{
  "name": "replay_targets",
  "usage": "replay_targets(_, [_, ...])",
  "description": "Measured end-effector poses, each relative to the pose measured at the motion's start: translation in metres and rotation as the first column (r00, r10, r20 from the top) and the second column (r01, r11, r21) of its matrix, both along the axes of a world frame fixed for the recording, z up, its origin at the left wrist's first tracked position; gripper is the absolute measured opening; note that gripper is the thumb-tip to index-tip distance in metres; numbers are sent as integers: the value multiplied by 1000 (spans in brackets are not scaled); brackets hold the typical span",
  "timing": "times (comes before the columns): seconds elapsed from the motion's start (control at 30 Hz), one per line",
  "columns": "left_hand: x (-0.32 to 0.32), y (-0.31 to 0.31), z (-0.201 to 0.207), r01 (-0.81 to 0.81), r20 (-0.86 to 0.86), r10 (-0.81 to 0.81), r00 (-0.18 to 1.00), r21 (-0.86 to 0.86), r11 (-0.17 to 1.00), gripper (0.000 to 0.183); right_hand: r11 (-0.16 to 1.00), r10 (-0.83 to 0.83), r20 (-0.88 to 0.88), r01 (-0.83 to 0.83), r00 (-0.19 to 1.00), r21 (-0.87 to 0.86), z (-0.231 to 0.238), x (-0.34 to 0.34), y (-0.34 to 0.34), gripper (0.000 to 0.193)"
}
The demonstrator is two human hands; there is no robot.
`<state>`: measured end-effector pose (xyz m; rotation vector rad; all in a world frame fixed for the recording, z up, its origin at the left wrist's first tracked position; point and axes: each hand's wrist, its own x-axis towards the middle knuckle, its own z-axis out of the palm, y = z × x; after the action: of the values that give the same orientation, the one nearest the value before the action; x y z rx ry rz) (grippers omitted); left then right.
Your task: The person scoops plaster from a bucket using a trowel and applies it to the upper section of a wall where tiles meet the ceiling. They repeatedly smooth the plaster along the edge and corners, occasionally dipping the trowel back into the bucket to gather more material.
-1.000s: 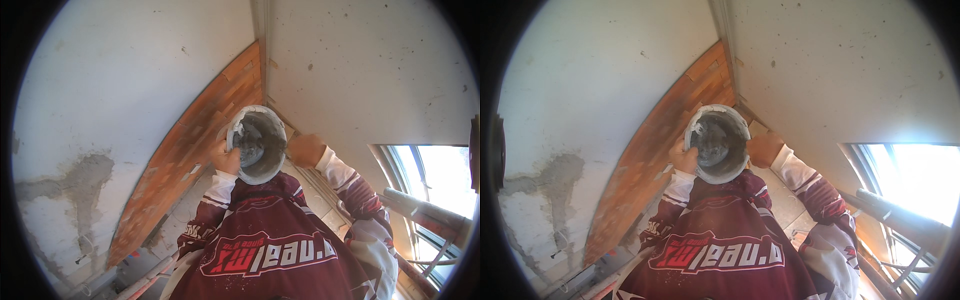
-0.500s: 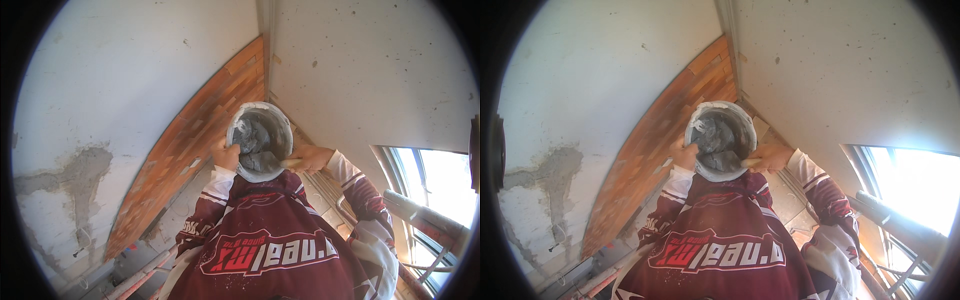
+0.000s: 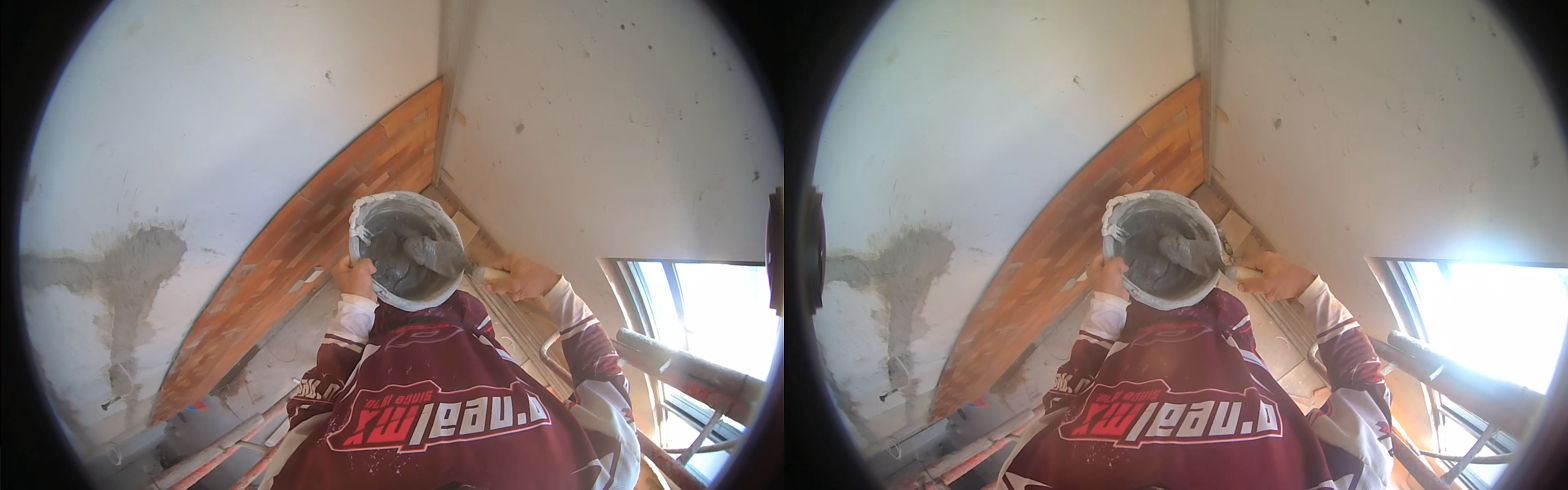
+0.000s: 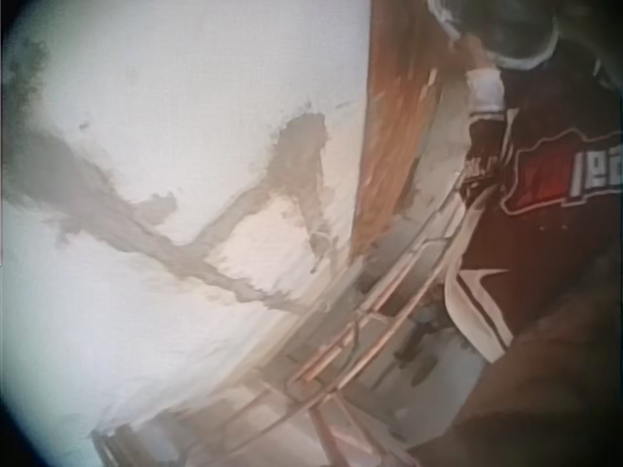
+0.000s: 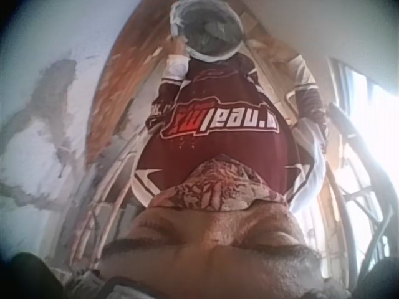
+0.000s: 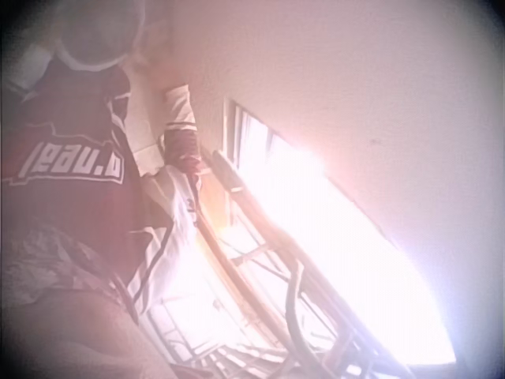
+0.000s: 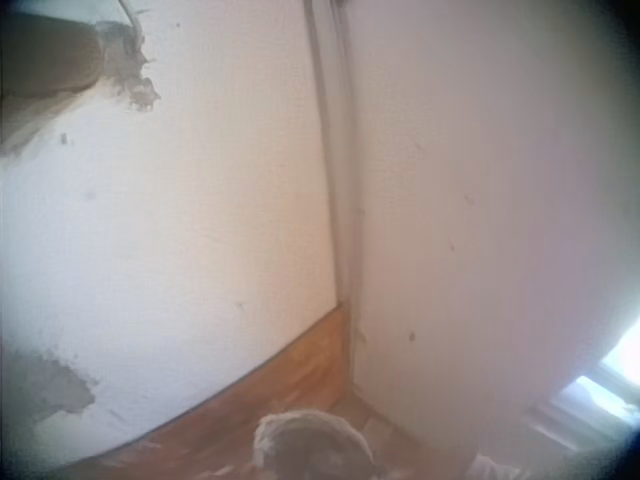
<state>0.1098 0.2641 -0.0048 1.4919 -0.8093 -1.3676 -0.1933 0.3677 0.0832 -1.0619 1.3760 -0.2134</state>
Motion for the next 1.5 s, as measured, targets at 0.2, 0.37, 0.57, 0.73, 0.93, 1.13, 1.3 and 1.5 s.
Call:
replay_targets(0.2, [10, -6, -6, -44, -88, 48, 995, 47, 998, 9, 993, -106, 259, 90, 960, 76, -20, 6, 0, 23])
replay_targets(0.37, [17, -27, -6, -30, -75, 38, 996, 104, 994, 9, 981, -192, 226, 183, 955, 58, -18, 32, 2, 25])
replay_targets(0.57, [21, -58, -8, 91, -129, -80, 988, 79, 993, 7, 960, -278, 173, 266, 945, 88, 12, 56, -5, 25])
replay_targets(0.73, [16, -79, -3, 117, -260, -86, 962, 105, 988, 7, 937, -348, 136, 346, 927, 39, 53, 72, -22, 26])
replay_targets(0.93, [14, -95, -14, 162, -327, -119, 938, 107, 981, 6, 941, -335, -45, 333, 941, -57, 107, 70, -47, 23])
replay_targets(1.13, [10, -100, 1, 173, -305, -133, 943, 107, 979, 7, 969, -240, -236, 217, 942, -120, 148, 64, -79, 17])
replay_targets(1.3, [5, -99, -6, 135, -313, -89, 946, 128, 983, 7, 989, -138, -330, 114, 934, -92, 165, 63, -110, 19])
replay_targets(1.5, [-2, -98, -15, 84, -366, -37, 930, 115, 990, 5, 987, 90, -487, -145, 869, -76, 142, 57, -128, 21])
